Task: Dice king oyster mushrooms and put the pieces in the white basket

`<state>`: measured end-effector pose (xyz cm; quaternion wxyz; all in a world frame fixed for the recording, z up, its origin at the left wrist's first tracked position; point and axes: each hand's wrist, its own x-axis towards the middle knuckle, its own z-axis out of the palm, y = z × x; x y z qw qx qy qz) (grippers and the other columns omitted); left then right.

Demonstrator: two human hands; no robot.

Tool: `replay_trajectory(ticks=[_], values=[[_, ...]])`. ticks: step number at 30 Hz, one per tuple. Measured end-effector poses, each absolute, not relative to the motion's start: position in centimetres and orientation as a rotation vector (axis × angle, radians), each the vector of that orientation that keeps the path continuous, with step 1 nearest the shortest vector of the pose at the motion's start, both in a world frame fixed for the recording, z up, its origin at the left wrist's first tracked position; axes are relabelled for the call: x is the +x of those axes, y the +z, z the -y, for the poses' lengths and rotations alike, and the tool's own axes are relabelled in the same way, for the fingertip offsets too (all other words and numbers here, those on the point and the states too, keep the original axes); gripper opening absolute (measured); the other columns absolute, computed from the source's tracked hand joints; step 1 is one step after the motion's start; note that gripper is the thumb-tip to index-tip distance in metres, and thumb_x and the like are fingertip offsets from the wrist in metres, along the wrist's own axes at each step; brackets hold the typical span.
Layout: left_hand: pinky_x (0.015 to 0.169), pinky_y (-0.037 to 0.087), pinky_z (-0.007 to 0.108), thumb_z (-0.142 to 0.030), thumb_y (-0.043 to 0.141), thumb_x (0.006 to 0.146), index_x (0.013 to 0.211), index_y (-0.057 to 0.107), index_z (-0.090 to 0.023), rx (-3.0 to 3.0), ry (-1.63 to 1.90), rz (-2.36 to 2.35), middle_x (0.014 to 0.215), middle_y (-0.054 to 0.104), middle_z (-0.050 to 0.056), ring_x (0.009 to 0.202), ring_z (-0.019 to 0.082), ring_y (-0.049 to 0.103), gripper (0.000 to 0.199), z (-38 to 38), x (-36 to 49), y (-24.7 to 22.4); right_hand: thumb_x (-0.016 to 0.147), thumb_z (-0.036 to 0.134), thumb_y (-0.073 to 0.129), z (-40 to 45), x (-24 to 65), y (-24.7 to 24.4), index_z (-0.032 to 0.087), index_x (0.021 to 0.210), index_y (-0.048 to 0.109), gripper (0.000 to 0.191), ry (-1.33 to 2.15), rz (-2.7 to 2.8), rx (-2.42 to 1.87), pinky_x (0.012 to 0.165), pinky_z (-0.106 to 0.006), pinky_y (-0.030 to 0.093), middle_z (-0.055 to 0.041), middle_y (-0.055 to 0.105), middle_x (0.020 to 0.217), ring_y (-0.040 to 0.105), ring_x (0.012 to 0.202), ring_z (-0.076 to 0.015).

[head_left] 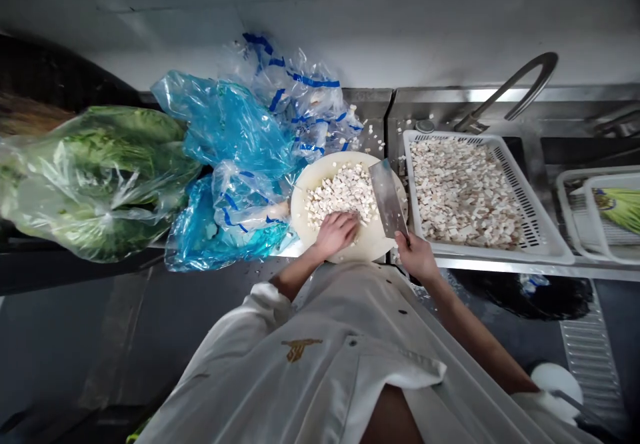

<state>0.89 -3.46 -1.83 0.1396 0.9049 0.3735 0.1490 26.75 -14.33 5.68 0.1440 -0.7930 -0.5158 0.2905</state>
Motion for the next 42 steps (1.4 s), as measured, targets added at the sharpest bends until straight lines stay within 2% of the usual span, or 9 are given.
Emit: replay_trajectory(ticks=[4, 9, 17, 22, 26, 33, 35, 39, 42], values=[[0.105, 0.045, 0.048, -0.033, 0.055, 0.108, 0.119, 0.076, -0.024, 2.687, 0.306, -1.055, 0.131, 0.071, 0.011, 0.128, 0.031, 0.057, 0.026, 2.3, 5.1, -1.3, 0.109, 0.056, 0.036, 14.9, 25.2, 4.4, 0.018, 0.101, 0.074, 0.053, 0.783, 1.333, -2.331, 0.07, -0.031, 0.041, -0.0143, 0.078, 0.089, 0.069, 0.082, -0.0266], [0.104, 0.044, 0.047, -0.044, 0.057, 0.107, 0.116, 0.074, -0.022, 2.688, 0.297, -1.031, 0.124, 0.071, 0.013, 0.123, 0.032, 0.058, 0.029, 2.9, 4.9, -1.2, 0.111, 0.047, 0.038, 15.5, 23.0, 3.7, 0.019, 0.104, 0.073, 0.045, 0.765, 1.368, -2.33, 0.073, -0.031, 0.041, -0.0156, 0.078, 0.097, 0.072, 0.09, -0.0281], [0.098, 0.046, 0.045, -0.03, 0.051, 0.108, 0.104, 0.075, -0.019, 2.665, 0.219, -0.982, 0.106, 0.074, 0.012, 0.115, 0.03, 0.061, 0.027, 4.0, 4.5, -1.7, 0.112, 0.039, 0.038, 10.2, 20.3, 2.0, 0.019, 0.11, 0.072, 0.04, 0.868, 1.39, -2.304, 0.076, -0.029, 0.042, -0.0137, 0.079, 0.1, 0.072, 0.09, -0.0249], [0.103, 0.046, 0.047, -0.032, 0.054, 0.107, 0.115, 0.076, -0.022, 2.592, 0.371, -0.964, 0.119, 0.075, 0.011, 0.125, 0.031, 0.059, 0.026, 5.1, 3.0, -1.8, 0.112, 0.05, 0.031, 8.9, 21.2, 1.9, 0.018, 0.111, 0.07, 0.051, 0.868, 1.328, -2.182, 0.08, -0.031, 0.045, -0.015, 0.079, 0.101, 0.071, 0.092, -0.0264], [0.107, 0.043, 0.055, -0.039, 0.058, 0.105, 0.131, 0.072, -0.024, 2.423, 0.488, -1.345, 0.134, 0.068, 0.013, 0.128, 0.036, 0.054, 0.033, 5.1, 3.2, -1.8, 0.11, 0.062, 0.028, 10.9, 23.4, 2.1, 0.019, 0.111, 0.07, 0.061, 0.915, 1.257, -2.124, 0.078, -0.031, 0.047, -0.0136, 0.078, 0.095, 0.071, 0.087, -0.0267], [0.114, 0.044, 0.056, -0.035, 0.057, 0.105, 0.132, 0.074, -0.029, 2.461, 0.432, -1.337, 0.134, 0.067, 0.011, 0.132, 0.034, 0.051, 0.032, 5.9, 4.7, -1.6, 0.108, 0.07, 0.028, 12.9, 26.7, 2.7, 0.018, 0.11, 0.071, 0.068, 0.993, 1.253, -2.158, 0.072, -0.031, 0.045, -0.0141, 0.076, 0.09, 0.069, 0.082, -0.0272], [0.122, 0.038, 0.057, -0.042, 0.061, 0.104, 0.141, 0.069, -0.03, 2.52, 0.385, -1.261, 0.146, 0.063, 0.009, 0.142, 0.033, 0.047, 0.039, 7.1, 3.0, -1.1, 0.11, 0.063, 0.031, 13.1, 27.8, 3.3, 0.017, 0.111, 0.07, 0.06, 0.945, 1.293, -2.208, 0.071, -0.031, 0.044, -0.0144, 0.076, 0.091, 0.069, 0.083, -0.0273], [0.131, 0.016, 0.072, -0.071, 0.077, 0.086, 0.16, 0.052, -0.033, 2.639, 0.3, -1.244, 0.169, 0.042, 0.011, 0.161, 0.044, 0.027, 0.086, 8.0, -0.6, -0.8, 0.111, 0.043, 0.039, 13.7, 29.6, 4.0, 0.014, 0.116, 0.069, 0.042, 0.848, 1.415, -2.405, 0.07, -0.031, 0.041, -0.0156, 0.075, 0.089, 0.069, 0.08, -0.0254], [0.129, 0.014, 0.076, -0.074, 0.079, 0.083, 0.163, 0.048, -0.032, 2.609, 0.344, -1.462, 0.173, 0.036, 0.013, 0.163, 0.048, 0.018, 0.095, 6.2, 0.0, -1.5, 0.109, 0.034, 0.04, 14.3, 29.3, 3.9, 0.01, 0.117, 0.068, 0.038, 0.809, 1.571, -2.471, 0.067, -0.033, 0.042, -0.019, 0.074, 0.086, 0.07, 0.077, -0.0277]])
